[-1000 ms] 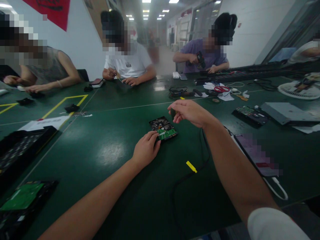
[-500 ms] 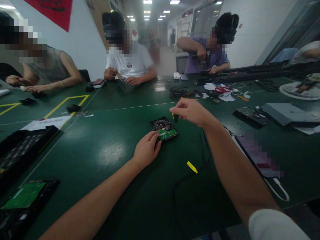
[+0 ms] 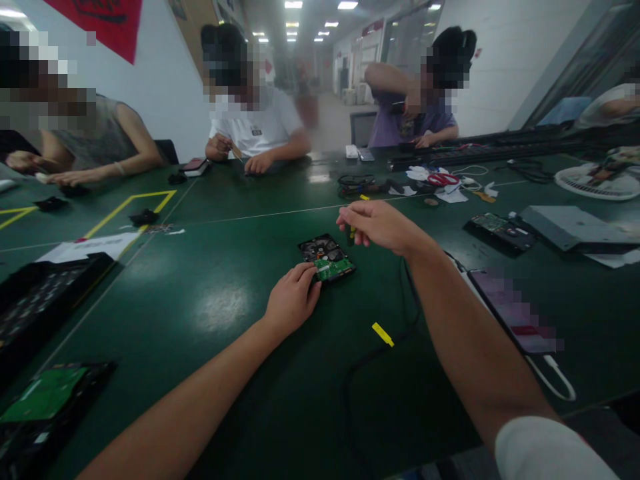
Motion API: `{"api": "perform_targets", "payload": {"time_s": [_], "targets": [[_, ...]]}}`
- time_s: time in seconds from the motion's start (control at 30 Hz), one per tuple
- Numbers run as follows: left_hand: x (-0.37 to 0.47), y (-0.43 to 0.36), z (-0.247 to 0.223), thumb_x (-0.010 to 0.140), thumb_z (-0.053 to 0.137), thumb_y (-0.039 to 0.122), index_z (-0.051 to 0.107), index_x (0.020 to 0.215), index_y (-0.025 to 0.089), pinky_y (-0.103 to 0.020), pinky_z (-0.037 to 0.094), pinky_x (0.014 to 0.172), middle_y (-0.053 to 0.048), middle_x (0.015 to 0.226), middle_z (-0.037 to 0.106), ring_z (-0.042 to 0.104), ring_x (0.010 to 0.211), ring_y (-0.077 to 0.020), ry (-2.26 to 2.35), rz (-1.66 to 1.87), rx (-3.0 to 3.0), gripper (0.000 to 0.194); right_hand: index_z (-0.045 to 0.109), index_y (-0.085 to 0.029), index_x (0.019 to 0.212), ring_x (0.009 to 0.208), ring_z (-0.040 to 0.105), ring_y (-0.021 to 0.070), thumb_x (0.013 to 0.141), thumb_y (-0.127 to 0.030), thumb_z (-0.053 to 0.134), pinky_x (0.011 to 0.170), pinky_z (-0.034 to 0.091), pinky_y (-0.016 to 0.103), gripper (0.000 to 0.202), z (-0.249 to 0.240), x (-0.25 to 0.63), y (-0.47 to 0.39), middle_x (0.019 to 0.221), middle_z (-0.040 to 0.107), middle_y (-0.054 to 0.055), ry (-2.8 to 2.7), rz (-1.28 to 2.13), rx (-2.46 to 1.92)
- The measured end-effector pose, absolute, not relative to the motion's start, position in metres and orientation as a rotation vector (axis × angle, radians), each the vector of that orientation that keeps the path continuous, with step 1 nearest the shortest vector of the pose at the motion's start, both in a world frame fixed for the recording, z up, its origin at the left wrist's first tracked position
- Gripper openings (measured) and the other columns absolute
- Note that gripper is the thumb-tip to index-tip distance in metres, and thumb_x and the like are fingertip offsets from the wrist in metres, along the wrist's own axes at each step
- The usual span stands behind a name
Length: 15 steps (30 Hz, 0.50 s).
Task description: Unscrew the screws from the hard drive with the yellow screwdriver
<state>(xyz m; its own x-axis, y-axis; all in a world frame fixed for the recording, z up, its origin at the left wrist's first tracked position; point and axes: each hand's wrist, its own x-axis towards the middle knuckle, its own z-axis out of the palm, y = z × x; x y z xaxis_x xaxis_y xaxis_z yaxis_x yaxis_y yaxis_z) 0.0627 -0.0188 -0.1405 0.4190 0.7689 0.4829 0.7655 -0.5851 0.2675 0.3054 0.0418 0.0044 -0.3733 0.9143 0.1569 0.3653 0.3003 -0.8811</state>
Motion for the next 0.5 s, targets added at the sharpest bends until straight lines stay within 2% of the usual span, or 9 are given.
{"api": "perform_targets", "payload": {"time_s": [0.17, 0.33, 0.5], "targets": [[0.0627, -0.0194, -0.1387, 0.105, 0.053, 0.031, 0.06, 0.135, 0.019, -0.049, 0.06, 0.105, -0.015, 0.138, 0.065, 0.067, 0.123, -0.0299, 1.435, 0.878, 2.638, 0.033, 0.071, -0.019, 0.095, 0.06, 0.067, 0.0156, 0.103, -0.03, 0.057, 0.052, 0.055, 0.026, 0.02, 0.0044, 0.3036, 0.0445, 0.077, 0.07, 0.004, -1.739, 1.235, -1.134], [0.0624, -0.0188, -0.1396, 0.105, 0.053, 0.03, 0.06, 0.134, 0.02, -0.05, 0.06, 0.105, -0.015, 0.138, 0.065, 0.067, 0.124, -0.0301, 1.42, 0.884, 2.644, 0.032, 0.069, -0.019, 0.088, 0.057, 0.062, 0.0139, 0.099, -0.031, 0.067, 0.05, 0.048, 0.023, 0.016, 0.0067, 0.3047, 0.0416, 0.065, 0.067, 0.001, -1.848, 1.008, -1.203], [0.0626, -0.0191, -0.1403, 0.105, 0.053, 0.031, 0.06, 0.134, 0.019, -0.049, 0.06, 0.104, -0.014, 0.138, 0.064, 0.067, 0.123, -0.0303, 1.43, 0.882, 2.641, 0.032, 0.063, -0.02, 0.08, 0.057, 0.059, 0.0135, 0.09, -0.033, 0.077, 0.05, 0.043, 0.024, 0.021, 0.006, 0.3054, 0.0414, 0.064, 0.066, 0.0, -1.823, 0.853, -1.282]]}}
